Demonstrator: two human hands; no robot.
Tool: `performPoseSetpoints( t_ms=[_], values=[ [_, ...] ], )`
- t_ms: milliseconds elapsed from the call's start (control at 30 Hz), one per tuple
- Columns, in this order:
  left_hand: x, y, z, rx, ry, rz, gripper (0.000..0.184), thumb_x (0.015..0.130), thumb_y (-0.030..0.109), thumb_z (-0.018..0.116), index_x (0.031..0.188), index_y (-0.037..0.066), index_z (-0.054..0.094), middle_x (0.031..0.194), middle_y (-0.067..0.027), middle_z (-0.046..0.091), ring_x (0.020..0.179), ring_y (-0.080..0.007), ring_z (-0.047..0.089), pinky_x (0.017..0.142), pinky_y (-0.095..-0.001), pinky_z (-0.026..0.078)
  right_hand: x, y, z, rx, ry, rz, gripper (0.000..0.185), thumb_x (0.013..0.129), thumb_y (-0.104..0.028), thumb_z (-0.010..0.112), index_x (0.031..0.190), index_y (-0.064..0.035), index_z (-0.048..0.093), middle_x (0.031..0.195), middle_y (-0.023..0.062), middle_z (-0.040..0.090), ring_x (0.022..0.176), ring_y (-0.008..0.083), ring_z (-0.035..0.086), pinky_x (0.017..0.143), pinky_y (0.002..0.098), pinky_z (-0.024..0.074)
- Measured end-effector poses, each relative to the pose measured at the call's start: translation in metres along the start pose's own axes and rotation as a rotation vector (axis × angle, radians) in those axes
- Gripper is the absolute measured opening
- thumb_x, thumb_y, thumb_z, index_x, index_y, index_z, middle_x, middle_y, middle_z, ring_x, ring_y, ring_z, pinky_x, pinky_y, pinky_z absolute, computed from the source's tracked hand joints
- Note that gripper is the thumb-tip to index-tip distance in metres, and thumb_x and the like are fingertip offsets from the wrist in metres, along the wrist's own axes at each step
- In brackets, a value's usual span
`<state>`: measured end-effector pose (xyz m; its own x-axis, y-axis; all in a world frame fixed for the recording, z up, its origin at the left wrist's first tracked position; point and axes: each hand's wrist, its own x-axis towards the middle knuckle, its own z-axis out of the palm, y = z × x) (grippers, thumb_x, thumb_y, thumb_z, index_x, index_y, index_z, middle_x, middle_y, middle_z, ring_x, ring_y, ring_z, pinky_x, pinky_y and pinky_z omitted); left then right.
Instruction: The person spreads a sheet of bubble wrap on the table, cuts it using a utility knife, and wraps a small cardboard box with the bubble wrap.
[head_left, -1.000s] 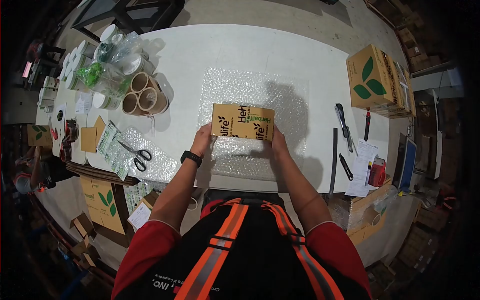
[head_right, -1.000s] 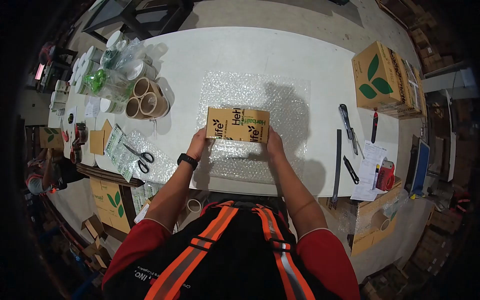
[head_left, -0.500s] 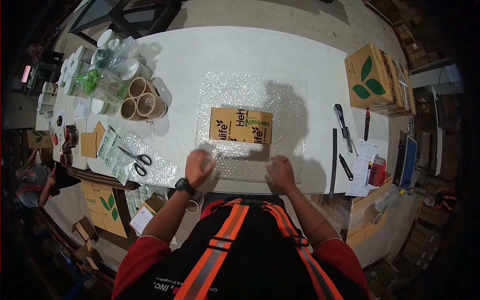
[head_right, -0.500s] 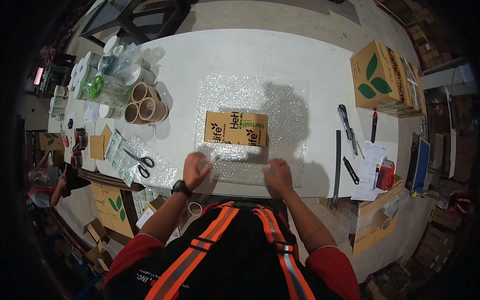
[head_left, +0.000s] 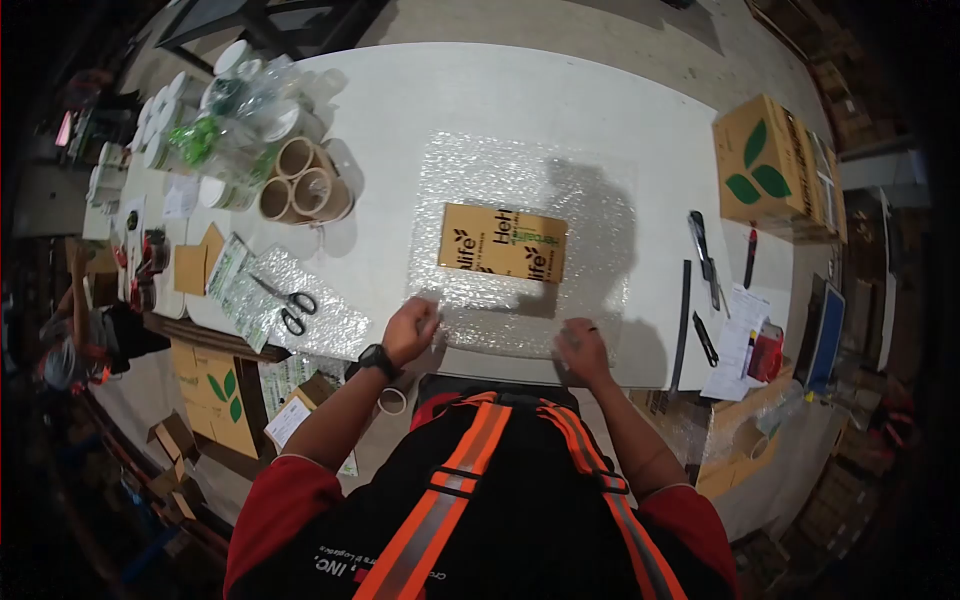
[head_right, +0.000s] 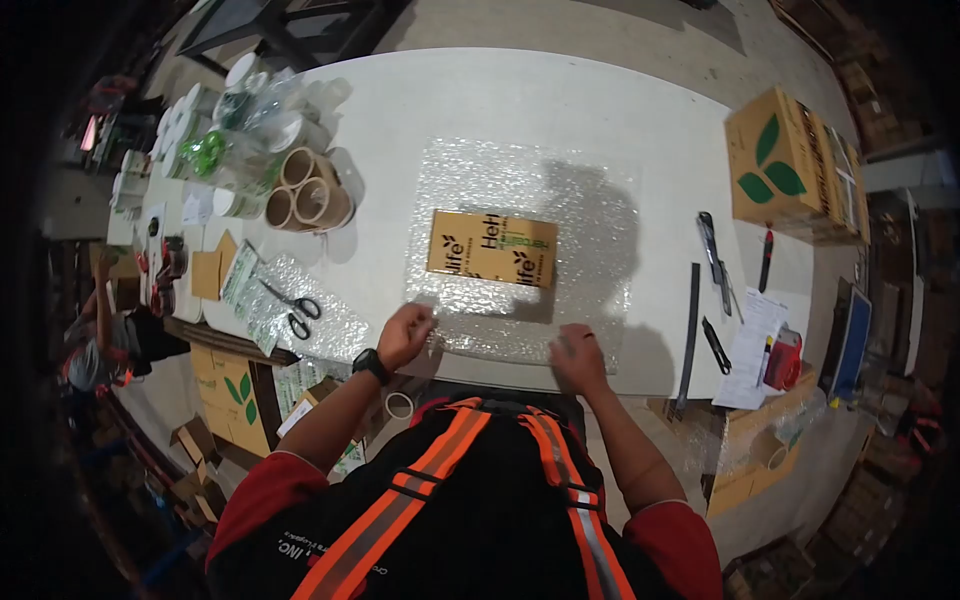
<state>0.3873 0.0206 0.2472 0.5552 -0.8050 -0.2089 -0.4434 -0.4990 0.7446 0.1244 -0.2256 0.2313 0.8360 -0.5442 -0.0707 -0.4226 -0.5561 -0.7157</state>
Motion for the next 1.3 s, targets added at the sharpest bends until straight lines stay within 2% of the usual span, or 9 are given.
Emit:
performPoseSetpoints(
  t_ms=[67,133,167,367,467,533,600,1000,1300],
  values=[
    [0.025,-0.010,0.007,-0.503,0.231,-0.258,0.031,0.093,0.026,0.053,0.108,-0.001,0.059,0.097,-0.0077,0.062,0.089,-0.0159,0.059,0.076,-0.0290,0.048,0.019,0.011,0.002,0.233,0.080,0.230,0.027,0.085,-0.026,0.063,0.103,-0.0055,0.059,0.097,0.0074,0.060,0.088,0.0192,0.059,0.077,0.0295,0.0467],
    [0.052,-0.003,0.007,-0.805,0.273,-0.361,0.040,0.097,0.033,0.046,0.115,-0.002,0.057,0.106,-0.0083,0.061,0.093,-0.0148,0.058,0.082,-0.0285,0.046,0.059,0.020,-0.001,1.262,0.099,0.553,0.029,0.095,-0.029,0.049,0.109,-0.0055,0.059,0.100,0.0027,0.060,0.081,0.0117,0.056,0.070,0.0245,0.0448],
    [0.065,0.001,0.008,-0.848,0.294,-0.369,0.041,0.097,0.033,0.044,0.116,-0.002,0.057,0.109,-0.0095,0.060,0.094,-0.0168,0.059,0.083,-0.0288,0.046,0.076,0.016,0.001,1.259,0.087,0.544,0.029,0.095,-0.029,0.049,0.109,-0.0055,0.059,0.100,0.0027,0.060,0.081,0.0117,0.056,0.070,0.0245,0.0448],
    [0.086,-0.008,0.019,-0.363,0.269,-0.115,0.040,0.096,0.031,0.046,0.112,-0.004,0.058,0.108,-0.0184,0.061,0.102,-0.0317,0.057,0.091,-0.0361,0.042,0.112,-0.013,0.007,0.844,0.016,0.535,0.040,0.097,-0.032,0.042,0.122,-0.0033,0.054,0.105,0.0043,0.060,0.096,0.0134,0.053,0.082,0.0311,0.0400],
    [0.055,0.002,0.012,-0.285,0.312,-0.185,0.033,0.091,0.027,0.053,0.106,-0.002,0.059,0.101,-0.0195,0.061,0.102,-0.0344,0.055,0.092,-0.0387,0.041,0.074,-0.015,-0.001,0.697,0.149,0.599,0.031,0.092,-0.031,0.052,0.107,-0.0041,0.060,0.104,0.0090,0.060,0.102,0.0204,0.054,0.093,0.0302,0.0386],
    [0.016,0.016,0.003,0.090,0.232,0.040,0.025,0.084,0.021,0.059,0.099,0.002,0.058,0.098,-0.0166,0.059,0.100,-0.0331,0.054,0.091,-0.0402,0.040,0.027,-0.004,0.001,0.009,0.039,-0.004,0.030,0.081,-0.027,0.065,0.102,-0.0052,0.060,0.107,0.0122,0.058,0.107,0.0279,0.052,0.095,0.0358,0.0380],
    [-0.016,0.020,0.007,0.189,0.146,0.217,0.023,0.082,0.019,0.059,0.099,0.004,0.058,0.099,-0.0151,0.059,0.101,-0.0318,0.053,0.091,-0.0404,0.040,-0.010,-0.030,-0.007,-0.206,-0.144,-0.234,0.038,0.069,-0.022,0.073,0.101,-0.0071,0.060,0.110,0.0135,0.056,0.111,0.0337,0.048,0.098,0.0453,0.0353],
    [0.002,0.009,-0.019,0.269,-0.104,0.447,0.011,0.076,0.010,0.058,0.086,0.005,0.057,0.086,-0.0108,0.059,0.083,-0.0295,0.056,0.076,-0.0388,0.045,0.008,-0.033,-0.038,-0.241,-0.105,-0.256,0.011,0.075,-0.011,0.062,0.083,-0.0070,0.056,0.089,0.0098,0.058,0.089,0.0302,0.055,0.084,0.0430,0.0437],
    [0.068,0.075,-0.068,0.255,0.126,0.487,0.009,0.082,0.007,0.059,0.084,0.000,0.055,0.101,-0.0147,0.057,0.094,-0.0340,0.054,0.081,-0.0406,0.044,0.082,-0.048,-0.083,-0.275,0.064,-0.375,0.009,0.080,-0.012,0.059,0.085,-0.0066,0.054,0.076,0.0123,0.059,0.076,0.0338,0.057,0.075,0.0427,0.0441]
  ],
)
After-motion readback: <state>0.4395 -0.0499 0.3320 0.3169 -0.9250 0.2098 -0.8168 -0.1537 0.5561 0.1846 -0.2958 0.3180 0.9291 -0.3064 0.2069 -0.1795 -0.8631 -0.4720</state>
